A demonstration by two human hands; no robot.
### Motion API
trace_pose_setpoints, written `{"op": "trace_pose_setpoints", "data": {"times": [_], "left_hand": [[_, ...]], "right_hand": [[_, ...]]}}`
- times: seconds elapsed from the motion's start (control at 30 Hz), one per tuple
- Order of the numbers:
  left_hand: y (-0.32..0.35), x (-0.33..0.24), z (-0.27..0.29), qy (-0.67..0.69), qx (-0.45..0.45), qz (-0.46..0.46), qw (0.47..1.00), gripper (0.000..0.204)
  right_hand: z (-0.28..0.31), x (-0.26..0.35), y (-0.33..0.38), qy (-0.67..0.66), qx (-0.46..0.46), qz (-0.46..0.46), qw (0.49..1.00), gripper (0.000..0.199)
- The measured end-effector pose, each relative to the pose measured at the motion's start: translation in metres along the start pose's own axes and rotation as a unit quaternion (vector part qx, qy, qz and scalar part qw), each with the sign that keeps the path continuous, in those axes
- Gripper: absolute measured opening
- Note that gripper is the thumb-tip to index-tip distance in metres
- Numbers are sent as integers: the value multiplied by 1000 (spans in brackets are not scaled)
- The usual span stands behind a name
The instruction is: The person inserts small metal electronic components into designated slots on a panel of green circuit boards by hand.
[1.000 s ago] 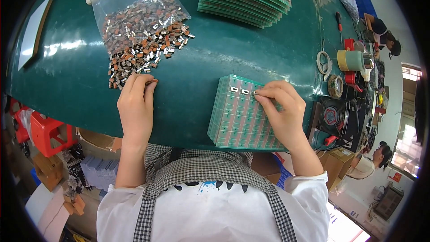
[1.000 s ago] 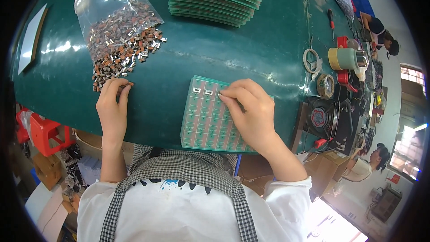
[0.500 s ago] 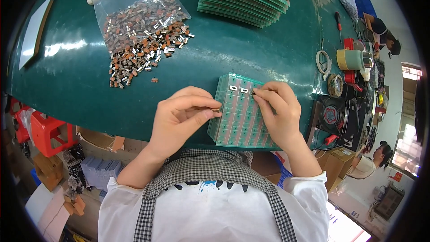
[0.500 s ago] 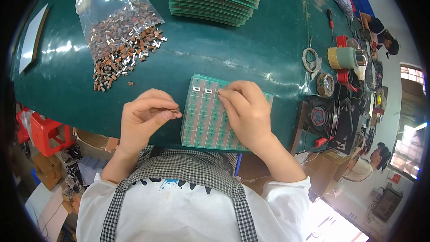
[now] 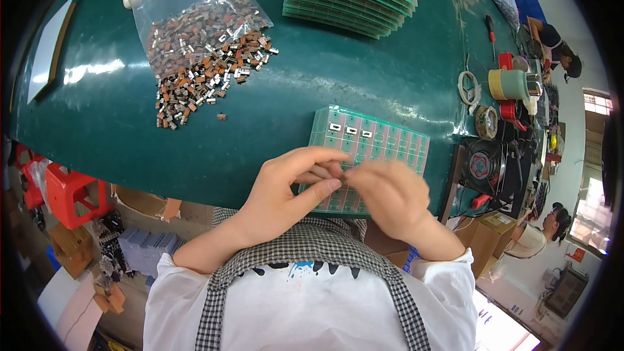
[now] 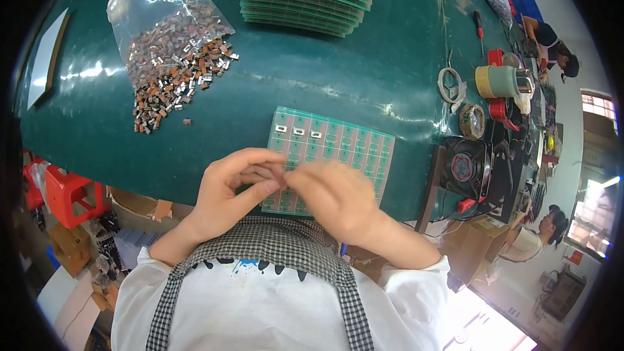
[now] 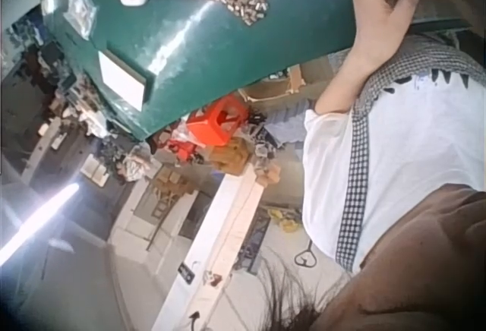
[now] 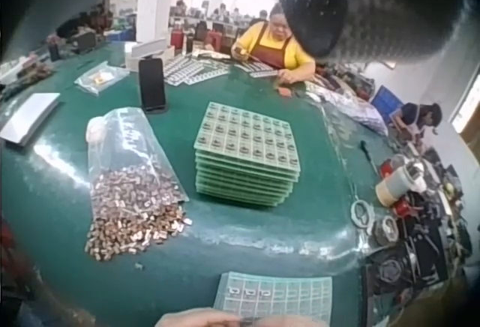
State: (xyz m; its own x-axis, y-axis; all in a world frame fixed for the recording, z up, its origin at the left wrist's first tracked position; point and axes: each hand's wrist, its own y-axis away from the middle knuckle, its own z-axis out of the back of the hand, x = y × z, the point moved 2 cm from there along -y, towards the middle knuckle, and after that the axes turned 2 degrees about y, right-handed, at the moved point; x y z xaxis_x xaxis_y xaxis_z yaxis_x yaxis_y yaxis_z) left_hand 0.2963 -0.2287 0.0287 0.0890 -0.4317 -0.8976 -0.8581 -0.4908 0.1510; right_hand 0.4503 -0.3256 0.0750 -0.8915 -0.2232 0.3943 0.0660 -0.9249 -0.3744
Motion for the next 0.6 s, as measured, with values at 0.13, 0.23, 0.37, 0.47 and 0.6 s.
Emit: {"op": "trace_pose_setpoints", "data": {"times": [0.13, 0.23, 0.37, 0.47, 0.6], "left_hand": [[4, -16, 33, -507, -269, -185, 798, 31], [6, -5, 72, -638, -329, -82, 691, 29], [10, -2, 88, -604, -316, -45, 730, 20], [7, -5, 88, -563, -305, -56, 766, 14], [4, -12, 67, -458, -241, -131, 845, 13]], "right_hand": [[10, -39, 0, 40, -40, -126, 990, 16], [8, -46, 5, 38, -23, -149, 988, 14], [9, -44, 1, 49, -13, -145, 988, 15], [8, -45, 2, 60, -15, -140, 988, 15], [8, -45, 2, 73, -16, -114, 991, 17]]}}
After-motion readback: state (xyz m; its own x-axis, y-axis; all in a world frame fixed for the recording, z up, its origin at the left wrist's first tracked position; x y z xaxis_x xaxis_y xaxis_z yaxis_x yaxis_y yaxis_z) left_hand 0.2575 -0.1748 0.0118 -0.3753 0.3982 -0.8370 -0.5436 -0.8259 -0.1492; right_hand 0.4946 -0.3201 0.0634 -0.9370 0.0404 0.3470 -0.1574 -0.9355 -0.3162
